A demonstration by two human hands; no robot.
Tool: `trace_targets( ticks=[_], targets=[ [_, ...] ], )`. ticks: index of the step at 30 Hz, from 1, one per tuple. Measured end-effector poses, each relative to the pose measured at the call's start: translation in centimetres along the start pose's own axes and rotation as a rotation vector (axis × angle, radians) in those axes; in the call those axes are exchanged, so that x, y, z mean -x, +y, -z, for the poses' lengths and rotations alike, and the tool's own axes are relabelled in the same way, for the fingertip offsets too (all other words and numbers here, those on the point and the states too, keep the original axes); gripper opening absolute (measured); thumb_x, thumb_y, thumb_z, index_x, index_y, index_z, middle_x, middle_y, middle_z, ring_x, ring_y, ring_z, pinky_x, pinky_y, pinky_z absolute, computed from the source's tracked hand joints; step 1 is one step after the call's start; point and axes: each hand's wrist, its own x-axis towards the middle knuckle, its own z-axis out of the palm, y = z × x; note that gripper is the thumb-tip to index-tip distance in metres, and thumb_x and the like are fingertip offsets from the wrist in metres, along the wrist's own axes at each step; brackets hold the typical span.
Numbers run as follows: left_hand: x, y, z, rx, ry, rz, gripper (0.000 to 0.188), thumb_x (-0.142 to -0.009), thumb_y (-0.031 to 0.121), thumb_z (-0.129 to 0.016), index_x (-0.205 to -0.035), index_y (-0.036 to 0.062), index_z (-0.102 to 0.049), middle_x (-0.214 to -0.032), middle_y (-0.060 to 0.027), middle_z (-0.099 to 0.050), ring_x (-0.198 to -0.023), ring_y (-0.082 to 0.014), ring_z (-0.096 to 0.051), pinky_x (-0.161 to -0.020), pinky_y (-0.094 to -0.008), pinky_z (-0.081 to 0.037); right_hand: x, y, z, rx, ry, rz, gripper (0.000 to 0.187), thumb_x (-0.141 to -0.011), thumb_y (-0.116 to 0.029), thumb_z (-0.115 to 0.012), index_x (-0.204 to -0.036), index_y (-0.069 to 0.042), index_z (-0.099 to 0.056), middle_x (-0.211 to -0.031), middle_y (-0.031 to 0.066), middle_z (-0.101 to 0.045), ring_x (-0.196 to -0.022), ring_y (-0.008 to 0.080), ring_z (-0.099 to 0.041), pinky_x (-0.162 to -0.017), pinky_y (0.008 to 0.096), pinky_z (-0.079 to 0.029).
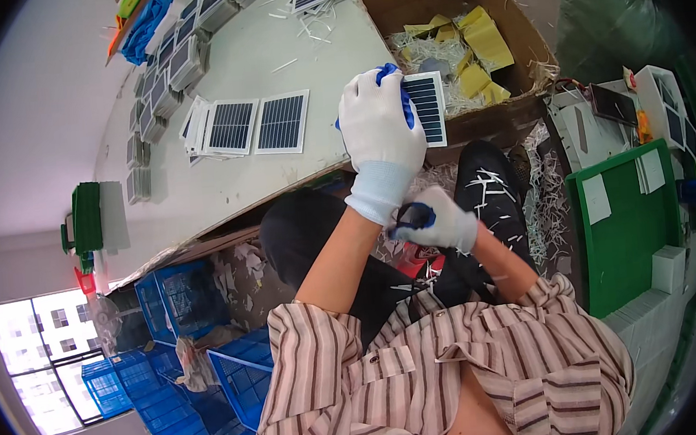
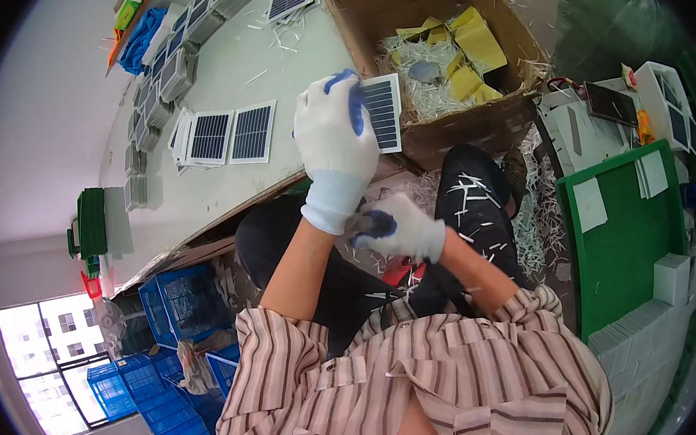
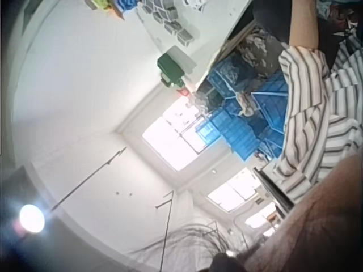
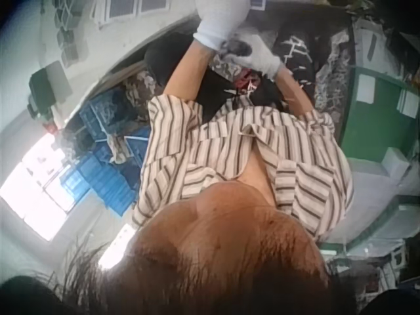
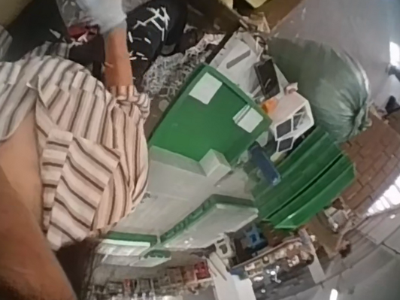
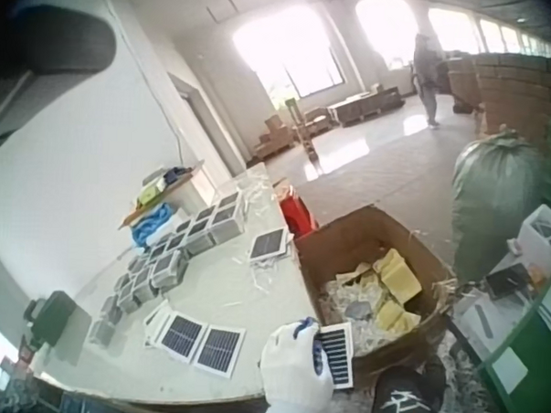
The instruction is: The person is trimming excess material from the edges of small solar panels using scissors.
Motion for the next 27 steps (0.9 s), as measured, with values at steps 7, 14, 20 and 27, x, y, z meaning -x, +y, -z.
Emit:
trace_targets(
  ticks=[7, 14, 20, 27],
  targets=[
    [-0.1, 0.7, 0.0, -0.049, 0.015, -0.012, 0.038, -0.071, 0.012, -0.066, -0.108, 0.0049, -0.061, -0.107, -0.0140, -0.056, -0.105, -0.0337, -0.050, -0.091, -0.0440, -0.041, -3.2, 3.6, 0.8, 0.016, 0.705, 0.035, 0.031, -0.086, -0.005, -0.058, -0.115, -0.002, -0.048, -0.097, 0.0061, -0.060, -0.087, 0.0156, -0.060, -0.080, 0.0315, -0.050],
    [0.1, 0.0, 0.1, 0.016, -0.032, -0.095, 0.042, -0.068, 0.011, -0.067, -0.110, 0.0072, -0.062, -0.109, -0.0146, -0.057, -0.106, -0.0343, -0.050, -0.091, -0.0438, -0.040, -10.2, -0.8, 3.0, -1.360, 0.646, -0.398, 0.029, -0.098, -0.026, -0.041, -0.120, -0.008, -0.045, -0.101, 0.0081, -0.063, -0.089, 0.0180, -0.063, -0.081, 0.0298, -0.053],
    [-0.4, -0.5, 1.6, 0.012, -0.038, -0.044, 0.047, -0.068, 0.013, -0.072, -0.112, 0.0068, -0.058, -0.110, -0.0140, -0.055, -0.108, -0.0337, -0.049, -0.095, -0.0435, -0.038, -6.0, 4.5, 4.4, -0.472, 0.522, -0.022, 0.021, -0.090, -0.015, -0.054, -0.100, 0.000, -0.062, -0.084, 0.0071, -0.066, -0.075, 0.0110, -0.063, -0.071, 0.0250, -0.052],
    [0.1, -0.3, -0.2, 0.078, 0.007, -0.056, 0.038, -0.068, 0.006, -0.062, -0.106, 0.0043, -0.059, -0.108, -0.0144, -0.055, -0.107, -0.0335, -0.049, -0.094, -0.0434, -0.038, -4.2, 3.0, 5.4, -0.292, 0.368, -0.139, 0.016, -0.077, -0.010, -0.066, -0.089, 0.000, -0.064, -0.076, 0.0015, -0.064, -0.068, 0.0060, -0.056, -0.063, 0.0242, -0.048]
  ],
)
